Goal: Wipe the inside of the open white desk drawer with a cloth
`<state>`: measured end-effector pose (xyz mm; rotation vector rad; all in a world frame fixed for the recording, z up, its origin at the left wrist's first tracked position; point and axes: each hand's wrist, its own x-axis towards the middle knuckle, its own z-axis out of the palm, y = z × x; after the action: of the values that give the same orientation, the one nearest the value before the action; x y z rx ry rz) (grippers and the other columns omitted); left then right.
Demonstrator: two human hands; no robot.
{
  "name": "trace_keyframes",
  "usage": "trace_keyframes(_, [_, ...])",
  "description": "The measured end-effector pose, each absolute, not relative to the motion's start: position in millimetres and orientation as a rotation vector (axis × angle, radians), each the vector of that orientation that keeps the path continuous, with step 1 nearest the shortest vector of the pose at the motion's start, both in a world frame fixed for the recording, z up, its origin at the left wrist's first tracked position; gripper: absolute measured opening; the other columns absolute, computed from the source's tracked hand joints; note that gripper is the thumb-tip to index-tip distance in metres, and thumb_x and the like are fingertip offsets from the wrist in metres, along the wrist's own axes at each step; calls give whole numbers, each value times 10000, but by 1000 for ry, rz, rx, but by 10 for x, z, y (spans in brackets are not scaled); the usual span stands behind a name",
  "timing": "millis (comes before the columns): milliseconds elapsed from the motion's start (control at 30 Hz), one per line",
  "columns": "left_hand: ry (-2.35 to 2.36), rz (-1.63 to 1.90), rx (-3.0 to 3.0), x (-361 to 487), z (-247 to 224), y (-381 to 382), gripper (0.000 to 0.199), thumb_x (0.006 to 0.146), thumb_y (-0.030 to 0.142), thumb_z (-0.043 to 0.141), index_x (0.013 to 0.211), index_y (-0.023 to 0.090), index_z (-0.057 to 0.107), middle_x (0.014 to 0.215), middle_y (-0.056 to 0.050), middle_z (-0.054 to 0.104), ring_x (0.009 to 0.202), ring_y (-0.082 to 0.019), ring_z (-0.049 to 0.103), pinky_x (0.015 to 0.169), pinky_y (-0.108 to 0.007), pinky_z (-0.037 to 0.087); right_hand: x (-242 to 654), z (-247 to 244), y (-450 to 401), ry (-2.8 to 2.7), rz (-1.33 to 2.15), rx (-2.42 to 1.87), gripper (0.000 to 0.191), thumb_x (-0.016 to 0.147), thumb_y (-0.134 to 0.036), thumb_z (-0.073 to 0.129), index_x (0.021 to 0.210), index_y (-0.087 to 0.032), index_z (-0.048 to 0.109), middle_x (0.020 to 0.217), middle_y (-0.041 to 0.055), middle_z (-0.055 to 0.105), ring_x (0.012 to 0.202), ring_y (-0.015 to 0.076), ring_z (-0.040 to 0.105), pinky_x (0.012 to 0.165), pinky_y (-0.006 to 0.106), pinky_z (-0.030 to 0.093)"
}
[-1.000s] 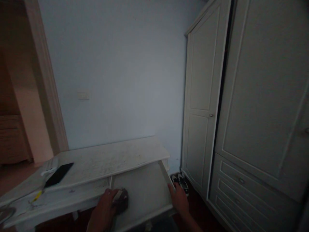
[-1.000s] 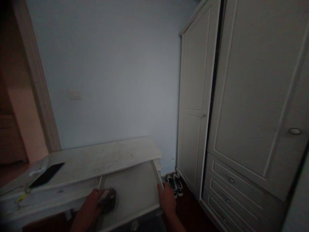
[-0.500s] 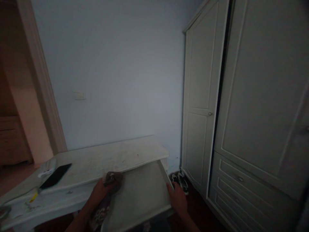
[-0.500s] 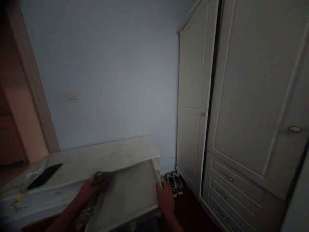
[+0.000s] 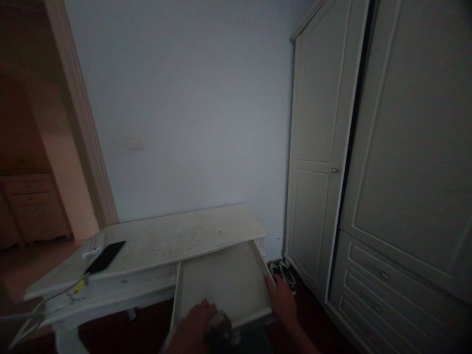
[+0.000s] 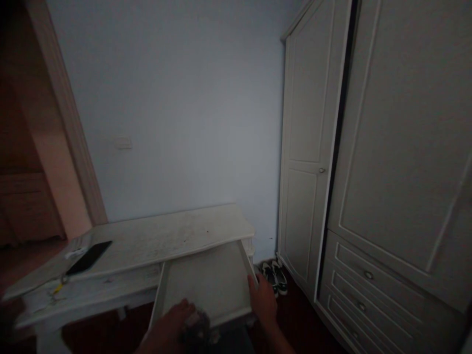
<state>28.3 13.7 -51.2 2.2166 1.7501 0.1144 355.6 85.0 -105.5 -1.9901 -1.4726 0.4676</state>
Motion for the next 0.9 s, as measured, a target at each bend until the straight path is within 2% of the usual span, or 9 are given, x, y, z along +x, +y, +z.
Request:
trace_keyframes(33, [1756,85,2220,532,-545,142,854,682,360,753,1510,245,579,1640,-128,499,1510,-356,443,1245,-441,366,3558,-1060,851,-1472,471,-1989,549,1052,-526,377,1350,-169,669,1351,167,714,1278,314,652,1073,384,472])
trace_keyframes(133, [1681,209,2267,1231,-553,163,736,770,413,685,1475,223,592,1608,-136,524,1462,-351,477,1206,-455,410,3576,-1081,864,-1481,465,-1959,502,1044,-523,394,1276,-208,708,1303,148,740,1228,304,682,1021,361,497])
trace_keyframes(267, [1580,232,2327,1830,-437,174,700,773,189,584,1473,207,586,1596,-130,520,1455,-332,454,1210,-473,397,3611,-1120,891,-1488,443,-1878,420,1021,-474,446,1190,-217,732,1242,125,767,1195,283,701,1023,334,489])
trace_keyframes(367, [1581,263,2351,1914,-427,161,682,782,141,563,1459,219,598,1579,-124,536,1441,-328,461,1187,-466,424,3623,-1166,900,-1474,441,-1837,407,1016,-468,447,1167,-210,724,1218,119,772,1175,276,708,1016,321,486])
trace_keyframes(533, [1765,141,2217,1337,-596,121,778,744,103,602,1503,274,572,1674,-80,447,1511,-318,420,1202,-427,408,3613,-1199,881,-1454,433,-1840,439,1031,-491,408,1193,-206,701,1233,130,759,1176,289,702,996,339,492])
trace_keyframes(600, [1826,80,2159,925,-676,89,732,806,121,574,1521,279,558,1692,-80,425,1548,-309,385,1203,-413,399,3607,-1188,876,-1450,446,-1871,454,1029,-494,411,1216,-195,696,1238,139,757,1173,297,703,988,352,497])
trace_keyframes(667, [1923,58,2067,485,-747,46,694,828,128,571,1501,297,579,1680,-70,446,1525,-302,430,1194,-411,403,3600,-1178,875,-1446,445,-1898,474,1022,-496,427,1251,-176,691,1262,152,748,1195,306,694,1004,362,491])
trace_keyframes(733, [2075,157,2032,80,-798,5,622,879,138,525,1483,268,599,1637,-88,502,1503,-290,461,1215,-407,370,3593,-1172,877,-1436,427,-1911,492,1017,-498,434,1272,-167,693,1287,163,739,1224,308,683,1023,359,482])
trace_keyframes(900, [2091,496,2052,-455,-757,65,502,893,191,507,1366,249,664,1459,-86,618,1326,-248,608,1129,-345,441,3581,-1149,874,-1429,452,-1925,546,1023,-506,424,1330,-130,675,1283,179,739,1217,316,690,1013,377,499])
